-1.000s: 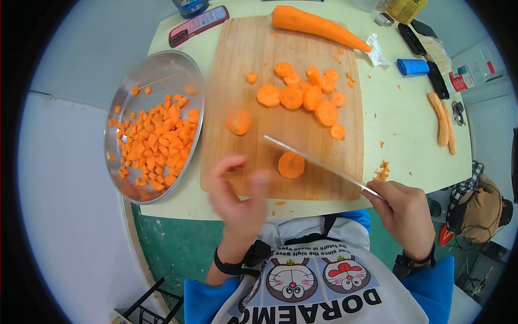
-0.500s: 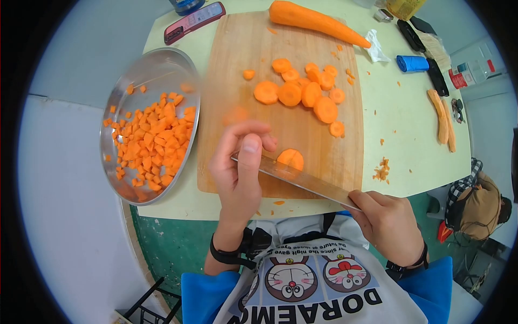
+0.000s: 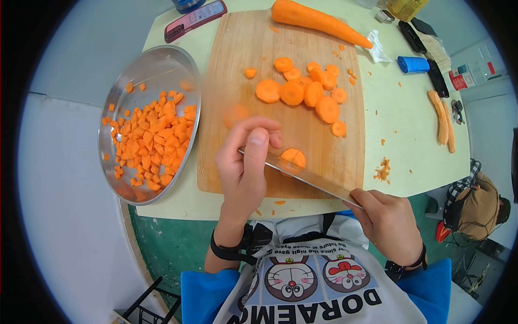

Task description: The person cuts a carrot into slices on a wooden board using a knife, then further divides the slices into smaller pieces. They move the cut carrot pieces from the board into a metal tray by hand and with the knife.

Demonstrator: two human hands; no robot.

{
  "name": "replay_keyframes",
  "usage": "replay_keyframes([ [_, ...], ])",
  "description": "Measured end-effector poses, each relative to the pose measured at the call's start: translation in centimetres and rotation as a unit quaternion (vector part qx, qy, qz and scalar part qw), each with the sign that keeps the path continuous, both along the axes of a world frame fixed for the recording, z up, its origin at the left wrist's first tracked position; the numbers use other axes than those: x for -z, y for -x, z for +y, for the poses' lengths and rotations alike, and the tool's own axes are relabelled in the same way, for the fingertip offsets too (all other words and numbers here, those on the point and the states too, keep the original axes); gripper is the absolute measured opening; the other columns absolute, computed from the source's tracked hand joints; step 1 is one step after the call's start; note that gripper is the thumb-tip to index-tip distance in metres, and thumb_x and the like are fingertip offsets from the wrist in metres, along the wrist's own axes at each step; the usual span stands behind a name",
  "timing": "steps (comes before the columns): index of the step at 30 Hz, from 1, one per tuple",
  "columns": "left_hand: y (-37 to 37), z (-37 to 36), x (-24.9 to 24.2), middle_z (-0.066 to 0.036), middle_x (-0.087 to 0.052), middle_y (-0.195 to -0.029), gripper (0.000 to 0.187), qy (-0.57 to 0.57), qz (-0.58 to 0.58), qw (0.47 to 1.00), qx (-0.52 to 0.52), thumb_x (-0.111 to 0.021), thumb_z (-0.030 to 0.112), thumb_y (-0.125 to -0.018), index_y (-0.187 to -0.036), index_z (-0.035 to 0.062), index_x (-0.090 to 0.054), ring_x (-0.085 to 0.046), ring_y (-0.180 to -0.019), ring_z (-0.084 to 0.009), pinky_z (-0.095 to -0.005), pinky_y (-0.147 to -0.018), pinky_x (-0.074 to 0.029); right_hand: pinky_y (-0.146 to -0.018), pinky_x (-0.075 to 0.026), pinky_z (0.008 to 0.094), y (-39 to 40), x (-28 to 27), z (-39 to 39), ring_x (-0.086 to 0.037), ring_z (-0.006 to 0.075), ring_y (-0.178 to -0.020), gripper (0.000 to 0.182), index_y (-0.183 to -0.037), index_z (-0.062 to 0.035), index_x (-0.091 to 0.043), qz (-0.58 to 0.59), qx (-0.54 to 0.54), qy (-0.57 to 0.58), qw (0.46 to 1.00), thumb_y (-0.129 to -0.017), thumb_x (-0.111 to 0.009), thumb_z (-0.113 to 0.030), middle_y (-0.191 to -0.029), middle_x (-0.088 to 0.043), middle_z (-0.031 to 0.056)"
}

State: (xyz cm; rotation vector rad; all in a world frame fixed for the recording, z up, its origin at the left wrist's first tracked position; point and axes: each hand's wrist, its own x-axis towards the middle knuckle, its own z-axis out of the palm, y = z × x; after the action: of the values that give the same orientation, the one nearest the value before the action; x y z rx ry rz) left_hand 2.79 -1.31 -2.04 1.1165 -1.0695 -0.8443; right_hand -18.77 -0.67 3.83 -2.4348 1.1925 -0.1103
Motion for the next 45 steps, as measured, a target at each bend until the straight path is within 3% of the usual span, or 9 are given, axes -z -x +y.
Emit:
replay_keyframes([
  [13, -0.9, -0.1, -0.1, -0.001, -0.047, -0.067, 0.022, -0.05, 0.025, 0.997, 0.058, -0.041, 0.009, -0.088, -0.094, -0.0048, -0.057, -0.04, -0.063, -0.0055, -0.0192, -0.055, -0.032, -0.044, -0.044, 0.0344, -0.5, -0.3, -0.2, -0.056, 0.0243, -0.051, 0.015, -0.08, -0.0041, -0.049, 0.04, 0.001, -0.037, 0.999, -0.075, -0.062, -0.009, -0.062, -0.05, 0.0075],
  [26, -1.2, -0.3, 0.1, -0.001, -0.046, -0.067, 0.025, -0.092, 0.033, 0.994, 0.053, -0.039, 0.007, -0.085, -0.096, -0.0046, -0.058, -0.039, -0.064, -0.0063, -0.0198, -0.058, -0.033, -0.045, -0.044, 0.0358, -0.8, -0.5, -1.1, -0.056, 0.0266, -0.052, 0.012, -0.077, -0.0027, -0.049, 0.07, -0.025, -0.05, 0.996, -0.074, -0.06, -0.008, -0.064, -0.051, 0.009],
  [35, -1.2, -0.1, 0.4, -0.004, -0.051, -0.075, 0.038, -0.101, -0.099, 0.99, 0.014, -0.035, 0.027, -0.092, -0.105, -0.0032, -0.054, -0.049, -0.075, -0.0127, -0.0241, -0.073, -0.039, -0.048, -0.046, 0.0368, -0.3, -0.8, -1.3, -0.057, 0.0298, -0.054, 0.021, -0.07, -0.0014, -0.051, 0.035, -0.011, -0.042, 0.998, -0.083, -0.058, -0.016, -0.061, -0.055, 0.0114],
  [37, -1.0, 0.0, 0.3, -0.004, -0.053, -0.085, 0.037, 0.036, -0.158, 0.972, -0.169, -0.035, 0.028, -0.095, -0.107, -0.0017, -0.053, -0.05, -0.079, -0.0123, -0.0242, -0.075, -0.039, -0.048, -0.046, 0.0369, 0.3, -1.0, -1.6, -0.057, 0.0301, -0.054, 0.021, -0.071, -0.001, -0.053, 0.015, -0.014, -0.026, 0.999, -0.084, -0.058, -0.017, -0.059, -0.055, 0.0122],
  [39, -2.2, 1.6, -1.2, -0.004, -0.052, -0.094, 0.032, 0.049, -0.134, 0.975, -0.17, -0.04, 0.025, -0.094, -0.112, 0.0007, -0.052, -0.049, -0.079, -0.0114, -0.0237, -0.075, -0.039, -0.048, -0.045, 0.0368, 0.9, -2.1, -1.1, -0.057, 0.0301, -0.055, 0.015, -0.078, -0.0009, -0.058, -0.096, 0.039, -0.021, 0.994, -0.082, -0.061, -0.015, -0.06, -0.055, 0.0139],
  [41, -2.4, 2.8, -2.5, -0.004, -0.052, -0.099, 0.033, -0.062, -0.186, 0.971, -0.133, -0.047, 0.024, -0.092, -0.116, 0.003, -0.05, -0.049, -0.078, -0.0111, -0.0238, -0.073, -0.041, -0.048, -0.044, 0.0355, 1.7, -2.9, -0.9, -0.056, 0.03, -0.053, 0.014, -0.085, -0.0001, -0.061, -0.108, 0.066, -0.007, 0.992, -0.08, -0.064, -0.012, -0.062, -0.056, 0.0153],
  [42, -2.4, 3.2, -2.2, -0.006, -0.051, -0.104, 0.038, -0.145, -0.251, 0.953, -0.092, -0.058, 0.024, -0.086, -0.117, 0.004, -0.05, -0.049, -0.076, -0.0113, -0.0242, -0.068, -0.042, -0.048, -0.043, 0.0344, 2.1, -3.0, -0.8, -0.055, 0.0295, -0.052, 0.013, -0.085, 0.0009, -0.062, -0.118, 0.105, 0.006, 0.987, -0.08, -0.064, -0.011, -0.063, -0.056, 0.0155],
  [43, -1.9, 3.4, -2.0, -0.006, -0.051, -0.104, 0.038, -0.143, -0.255, 0.952, -0.094, -0.058, 0.024, -0.086, -0.117, 0.004, -0.05, -0.049, -0.076, -0.0113, -0.0242, -0.068, -0.042, -0.048, -0.043, 0.0333, 2.5, -3.1, -0.8, -0.055, 0.029, -0.051, 0.013, -0.085, 0.0018, -0.062, -0.129, 0.145, 0.02, 0.981, -0.08, -0.064, -0.01, -0.063, -0.057, 0.0157],
  [45, -0.1, 3.4, -1.4, -0.01, -0.05, -0.106, 0.043, -0.143, -0.422, 0.895, 0.023, -0.066, 0.023, -0.079, -0.114, 0.004, -0.05, -0.053, -0.077, -0.0157, -0.027, -0.065, -0.045, -0.047, -0.04, 0.0312, 3.1, -2.8, -0.8, -0.051, 0.0266, -0.047, 0.013, -0.084, 0.0033, -0.063, -0.144, 0.166, 0.031, 0.975, -0.081, -0.064, -0.01, -0.06, -0.054, 0.0156],
])
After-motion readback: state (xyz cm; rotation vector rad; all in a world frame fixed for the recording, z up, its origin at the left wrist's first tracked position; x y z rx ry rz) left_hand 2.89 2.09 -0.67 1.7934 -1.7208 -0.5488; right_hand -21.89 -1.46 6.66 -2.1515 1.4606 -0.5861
